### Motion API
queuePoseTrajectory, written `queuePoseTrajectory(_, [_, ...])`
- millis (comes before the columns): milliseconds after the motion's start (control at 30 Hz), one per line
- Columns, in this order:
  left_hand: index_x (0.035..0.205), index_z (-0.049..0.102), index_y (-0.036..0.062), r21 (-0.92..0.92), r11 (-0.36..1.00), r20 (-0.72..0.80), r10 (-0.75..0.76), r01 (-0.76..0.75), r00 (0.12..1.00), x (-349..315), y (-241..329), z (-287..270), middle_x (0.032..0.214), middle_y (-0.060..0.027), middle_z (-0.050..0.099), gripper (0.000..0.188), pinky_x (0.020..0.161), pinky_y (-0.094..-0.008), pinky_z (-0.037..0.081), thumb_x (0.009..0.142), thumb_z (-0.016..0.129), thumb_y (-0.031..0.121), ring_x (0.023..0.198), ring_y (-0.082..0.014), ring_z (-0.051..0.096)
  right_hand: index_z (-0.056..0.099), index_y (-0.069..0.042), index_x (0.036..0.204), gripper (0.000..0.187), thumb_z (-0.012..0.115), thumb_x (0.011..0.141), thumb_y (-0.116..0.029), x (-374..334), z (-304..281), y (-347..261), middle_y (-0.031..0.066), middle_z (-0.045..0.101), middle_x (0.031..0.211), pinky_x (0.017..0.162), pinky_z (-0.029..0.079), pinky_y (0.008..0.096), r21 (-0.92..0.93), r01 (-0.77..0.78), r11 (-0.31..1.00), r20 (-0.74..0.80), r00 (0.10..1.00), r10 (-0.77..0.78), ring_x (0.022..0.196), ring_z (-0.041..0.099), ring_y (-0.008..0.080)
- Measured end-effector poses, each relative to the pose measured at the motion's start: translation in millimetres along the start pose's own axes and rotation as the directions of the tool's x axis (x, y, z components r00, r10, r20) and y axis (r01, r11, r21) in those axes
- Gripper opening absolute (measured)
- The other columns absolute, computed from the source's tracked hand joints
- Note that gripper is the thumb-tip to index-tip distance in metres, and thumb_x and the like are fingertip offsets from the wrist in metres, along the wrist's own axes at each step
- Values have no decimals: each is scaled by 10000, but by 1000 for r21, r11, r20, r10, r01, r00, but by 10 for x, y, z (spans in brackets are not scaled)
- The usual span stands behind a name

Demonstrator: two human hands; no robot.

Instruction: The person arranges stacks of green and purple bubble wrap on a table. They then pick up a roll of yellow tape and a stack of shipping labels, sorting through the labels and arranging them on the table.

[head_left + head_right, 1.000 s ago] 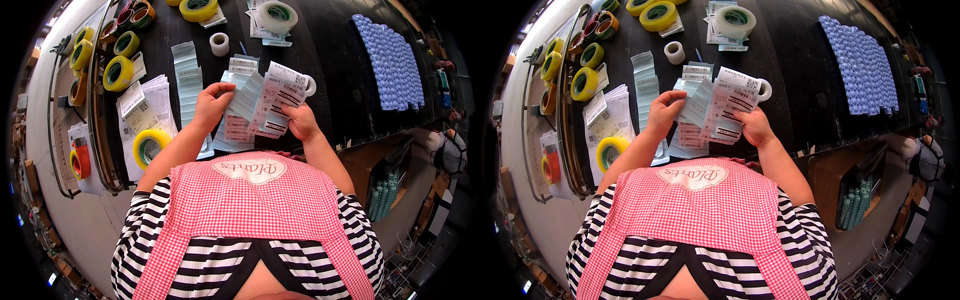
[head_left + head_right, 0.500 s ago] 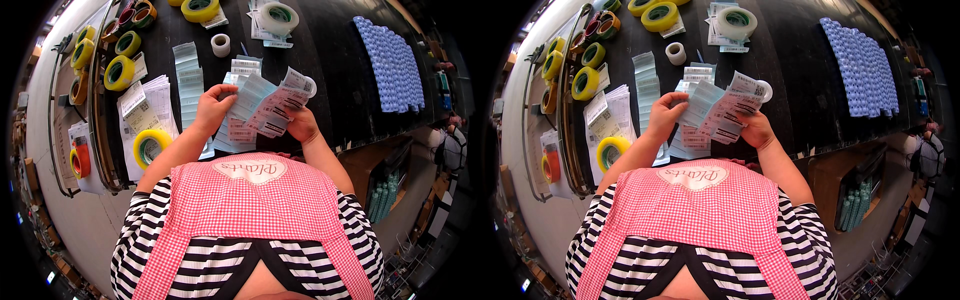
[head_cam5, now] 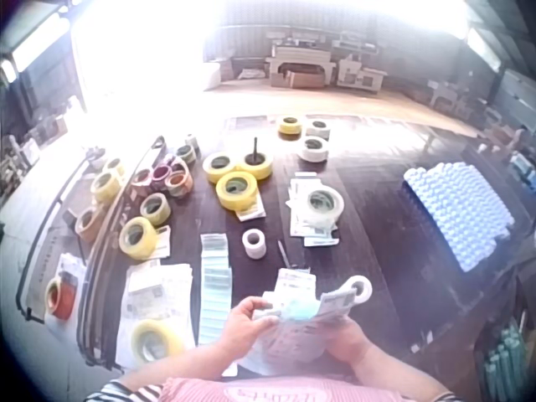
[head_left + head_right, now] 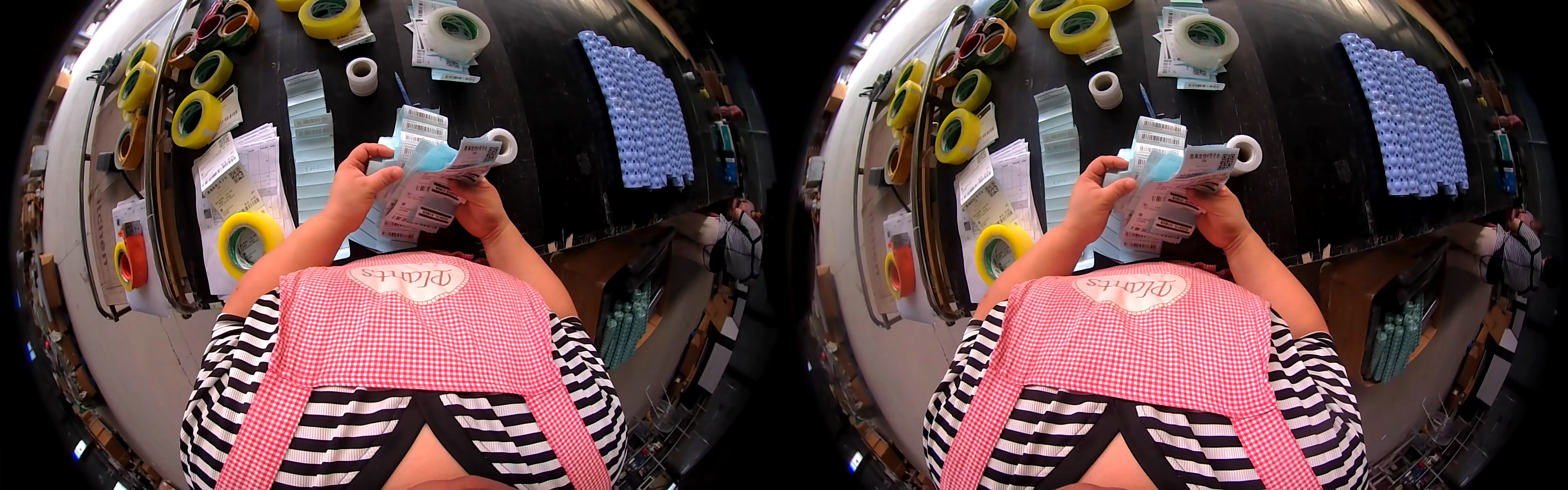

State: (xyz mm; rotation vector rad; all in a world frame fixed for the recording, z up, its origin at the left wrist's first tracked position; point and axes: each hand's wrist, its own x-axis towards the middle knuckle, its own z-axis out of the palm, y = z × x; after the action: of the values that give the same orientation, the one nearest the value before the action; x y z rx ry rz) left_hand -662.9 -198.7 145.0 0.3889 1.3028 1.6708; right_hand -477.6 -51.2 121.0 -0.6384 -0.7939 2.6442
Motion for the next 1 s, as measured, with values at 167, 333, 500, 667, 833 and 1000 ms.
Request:
queuePoseTrajectory(167, [1045, 621, 27, -37, 993, 85, -113, 116, 990, 15, 28, -67, 942, -28, 633, 224, 765, -262, 512, 851, 717, 89, 852, -110, 599, 599, -67, 1208, 369, 594, 859, 56, 7, -25, 8, 88, 635, 1201, 1018, 420, 440, 3, -24, 1000, 28, 999, 24, 1133, 581, 254])
queuePoseTrajectory(333, [903, 641, 7, 97, 975, 96, -210, 201, 973, 34, 167, -21, 853, -19, 641, 148, 722, -251, 499, 851, 720, 120, 781, -95, 588, 593, -61, 1215, 376, 591, 858, 57, 28, -41, 1, 86, 635, 1200, 1018, 420, 432, -24, -40, 999, 47, 998, 42, 1127, 583, 255])
queuePoseTrajectory(500, [786, 623, 23, 117, 978, -15, -170, 171, 985, 98, 131, -14, 759, 1, 612, 203, 636, -240, 455, 825, 761, 167, 687, -69, 540, 592, -54, 1212, 359, 579, 868, 48, 49, -51, 15, 88, 631, 1198, 1020, 418, 427, -76, -31, 997, -46, 999, 27, 1121, 578, 252])
queuePoseTrajectory(667, [773, 626, 34, 59, 983, 69, -180, 177, 981, 175, 19, -203, 756, 2, 616, 199, 634, -235, 447, 846, 745, 177, 683, -73, 525, 593, -52, 1206, 344, 576, 874, 35, 18, -103, -90, 92, 629, 1201, 1026, 412, 432, -41, -2, 999, -103, 995, -2, 1133, 567, 254])
queuePoseTrajectory(833, [790, 639, 30, 114, 980, 32, -168, 164, 985, 161, 65, -176, 763, -2, 625, 180, 639, -232, 445, 870, 720, 169, 685, -77, 520, 527, -31, 1282, 380, 536, 902, -8, 17, -99, -111, 126, 598, 1253, 1057, 393, 450, 118, 13, 993, -24, 1000, -10, 1179, 552, 276])
queuePoseTrajectory(1000, [788, 640, 25, 146, 980, 14, -136, 133, 991, 178, 35, -207, 745, 6, 611, 193, 612, -232, 431, 874, 718, 179, 669, -67, 500, 502, 1, 1284, 345, 497, 946, -70, 46, -166, -141, 146, 622, 1216, 1067, 391, 455, 302, -4, 953, 99, 995, -27, 1199, 559, 285])
